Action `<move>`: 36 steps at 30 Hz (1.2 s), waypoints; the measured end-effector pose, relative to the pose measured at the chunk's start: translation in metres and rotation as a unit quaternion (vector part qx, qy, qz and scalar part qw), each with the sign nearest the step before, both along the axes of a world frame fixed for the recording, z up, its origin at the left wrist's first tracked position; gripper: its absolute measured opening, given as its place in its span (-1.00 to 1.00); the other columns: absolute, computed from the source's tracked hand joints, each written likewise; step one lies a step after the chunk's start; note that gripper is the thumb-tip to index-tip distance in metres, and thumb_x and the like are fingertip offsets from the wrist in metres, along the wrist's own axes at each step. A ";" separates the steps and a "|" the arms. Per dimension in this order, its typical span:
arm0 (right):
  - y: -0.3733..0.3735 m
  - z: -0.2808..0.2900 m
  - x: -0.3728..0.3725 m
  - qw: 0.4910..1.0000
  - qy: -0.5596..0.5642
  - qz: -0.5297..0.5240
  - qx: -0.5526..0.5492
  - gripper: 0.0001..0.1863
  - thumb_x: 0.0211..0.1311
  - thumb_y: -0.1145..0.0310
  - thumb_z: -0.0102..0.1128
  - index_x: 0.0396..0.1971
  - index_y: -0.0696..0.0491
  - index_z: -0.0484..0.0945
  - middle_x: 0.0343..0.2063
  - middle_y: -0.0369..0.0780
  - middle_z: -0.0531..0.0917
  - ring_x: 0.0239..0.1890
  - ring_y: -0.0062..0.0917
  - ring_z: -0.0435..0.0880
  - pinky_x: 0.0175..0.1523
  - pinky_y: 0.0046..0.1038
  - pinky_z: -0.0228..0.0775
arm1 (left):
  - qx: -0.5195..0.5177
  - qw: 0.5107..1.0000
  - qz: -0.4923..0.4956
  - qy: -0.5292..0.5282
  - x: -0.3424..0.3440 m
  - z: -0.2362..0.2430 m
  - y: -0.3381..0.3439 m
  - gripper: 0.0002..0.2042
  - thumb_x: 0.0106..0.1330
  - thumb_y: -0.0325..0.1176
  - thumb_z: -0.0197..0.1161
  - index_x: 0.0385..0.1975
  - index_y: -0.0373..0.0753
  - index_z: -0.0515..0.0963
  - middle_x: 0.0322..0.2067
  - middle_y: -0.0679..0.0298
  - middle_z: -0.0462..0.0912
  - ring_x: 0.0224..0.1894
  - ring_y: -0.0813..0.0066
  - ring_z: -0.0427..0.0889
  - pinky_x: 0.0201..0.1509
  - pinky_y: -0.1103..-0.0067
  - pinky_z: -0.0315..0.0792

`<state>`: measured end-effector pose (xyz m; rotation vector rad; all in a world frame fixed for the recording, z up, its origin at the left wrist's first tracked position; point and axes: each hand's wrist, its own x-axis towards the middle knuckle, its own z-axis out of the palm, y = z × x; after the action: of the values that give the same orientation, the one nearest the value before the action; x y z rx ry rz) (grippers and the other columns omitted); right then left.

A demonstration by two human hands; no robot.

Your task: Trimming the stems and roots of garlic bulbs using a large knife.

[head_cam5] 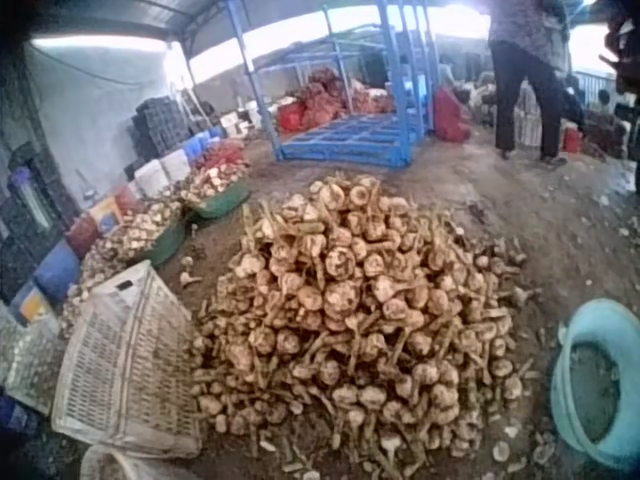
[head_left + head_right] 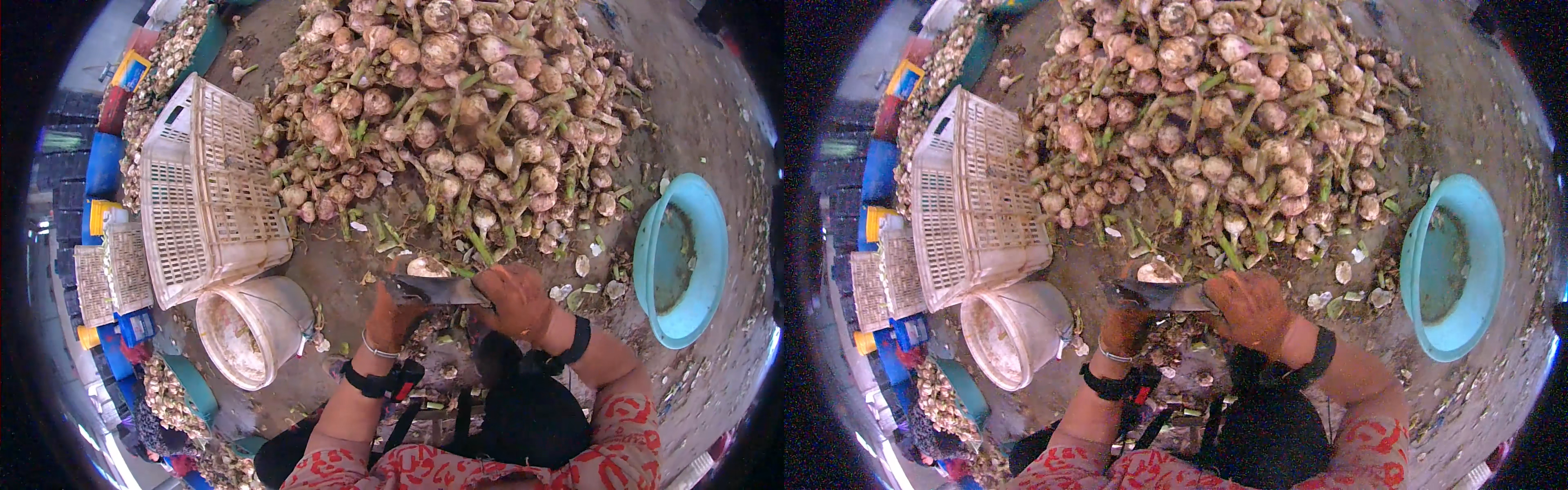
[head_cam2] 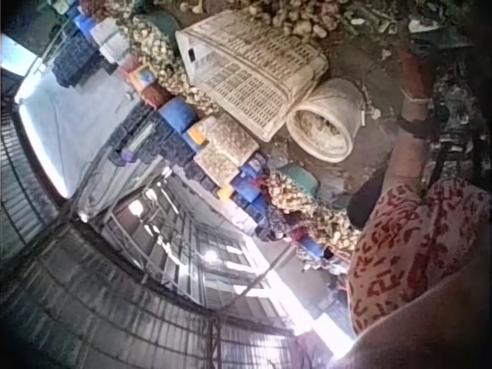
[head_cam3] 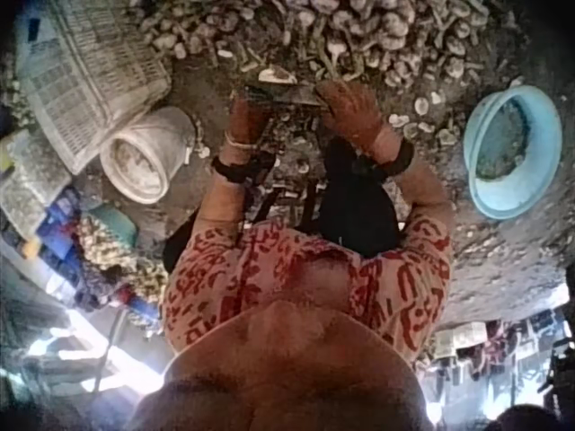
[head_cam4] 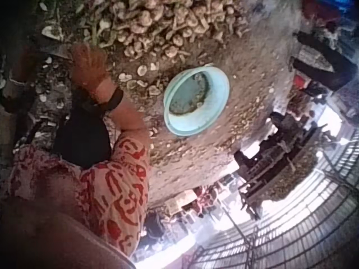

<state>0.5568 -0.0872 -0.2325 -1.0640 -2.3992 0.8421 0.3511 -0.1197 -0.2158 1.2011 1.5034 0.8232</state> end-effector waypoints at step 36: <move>0.033 -0.043 0.010 0.925 0.111 -0.271 -0.243 -0.65 0.08 0.17 0.19 -0.25 0.13 0.50 -0.36 -0.05 0.61 -0.28 -0.17 0.59 -0.17 -0.30 0.38 | 0.001 0.998 0.021 0.052 -0.041 -0.127 0.069 -0.38 0.16 -0.28 0.19 0.20 -0.36 0.15 0.14 0.03 0.32 0.13 0.24 0.36 0.15 0.45 0.29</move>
<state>0.5666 -0.0540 -0.2760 -1.6095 -1.6069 1.2856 0.3105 -0.0503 -0.3430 1.2342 1.6162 0.8005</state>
